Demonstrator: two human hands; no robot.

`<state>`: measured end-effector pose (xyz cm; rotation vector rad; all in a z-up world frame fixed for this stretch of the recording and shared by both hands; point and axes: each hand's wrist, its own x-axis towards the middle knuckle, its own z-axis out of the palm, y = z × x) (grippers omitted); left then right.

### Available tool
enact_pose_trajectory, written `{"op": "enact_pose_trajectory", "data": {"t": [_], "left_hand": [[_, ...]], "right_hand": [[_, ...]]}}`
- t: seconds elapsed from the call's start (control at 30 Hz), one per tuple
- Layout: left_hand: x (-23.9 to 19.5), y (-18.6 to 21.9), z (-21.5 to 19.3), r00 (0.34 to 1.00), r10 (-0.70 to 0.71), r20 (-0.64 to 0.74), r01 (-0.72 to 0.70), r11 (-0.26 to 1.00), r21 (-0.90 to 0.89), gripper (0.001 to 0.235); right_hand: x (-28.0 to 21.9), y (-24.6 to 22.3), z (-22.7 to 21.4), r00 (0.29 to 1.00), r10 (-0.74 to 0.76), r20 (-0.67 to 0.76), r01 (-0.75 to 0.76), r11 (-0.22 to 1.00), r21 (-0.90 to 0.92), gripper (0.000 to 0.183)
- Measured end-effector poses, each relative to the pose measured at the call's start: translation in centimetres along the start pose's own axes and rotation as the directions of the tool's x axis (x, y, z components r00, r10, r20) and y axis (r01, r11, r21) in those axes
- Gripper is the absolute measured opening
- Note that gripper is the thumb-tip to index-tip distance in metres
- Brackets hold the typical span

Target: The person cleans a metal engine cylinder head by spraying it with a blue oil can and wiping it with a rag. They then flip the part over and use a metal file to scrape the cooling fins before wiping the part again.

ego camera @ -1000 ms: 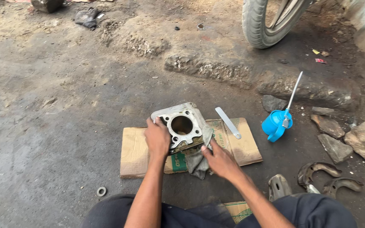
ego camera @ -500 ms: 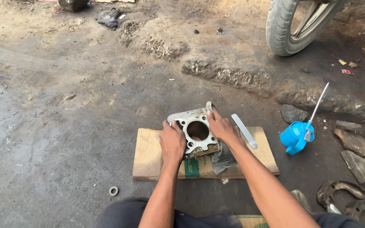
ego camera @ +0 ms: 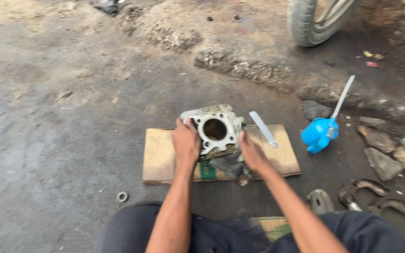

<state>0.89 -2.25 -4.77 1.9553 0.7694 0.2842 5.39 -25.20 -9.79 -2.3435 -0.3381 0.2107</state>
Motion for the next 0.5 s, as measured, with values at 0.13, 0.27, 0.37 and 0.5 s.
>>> {"op": "enact_pose_trajectory", "data": {"t": [0.13, 0.27, 0.37, 0.5], "left_hand": [[0.0, 0.0, -0.1, 0.999, -0.02, -0.037, 0.02, 1.0, 0.009, 0.05], [0.1, 0.2, 0.1, 0.995, -0.045, -0.084, 0.043, 0.999, -0.03, 0.051], [-0.3, 0.5, 0.1, 0.99, -0.136, -0.042, 0.136, 0.991, -0.005, 0.05], [-0.7, 1.4, -0.6, 0.983, -0.177, -0.039, 0.177, 0.984, 0.0, 0.051]], "right_hand": [[7.4, -3.2, -0.7, 0.958, 0.27, 0.091, -0.255, 0.955, -0.152, 0.071], [10.2, -5.2, 0.1, 0.963, 0.266, 0.034, -0.258, 0.953, -0.157, 0.068], [9.2, -3.8, 0.5, 0.966, 0.26, 0.004, -0.255, 0.951, -0.175, 0.067], [3.6, -1.5, 0.8, 0.983, 0.178, -0.037, -0.182, 0.969, -0.166, 0.062]]}}
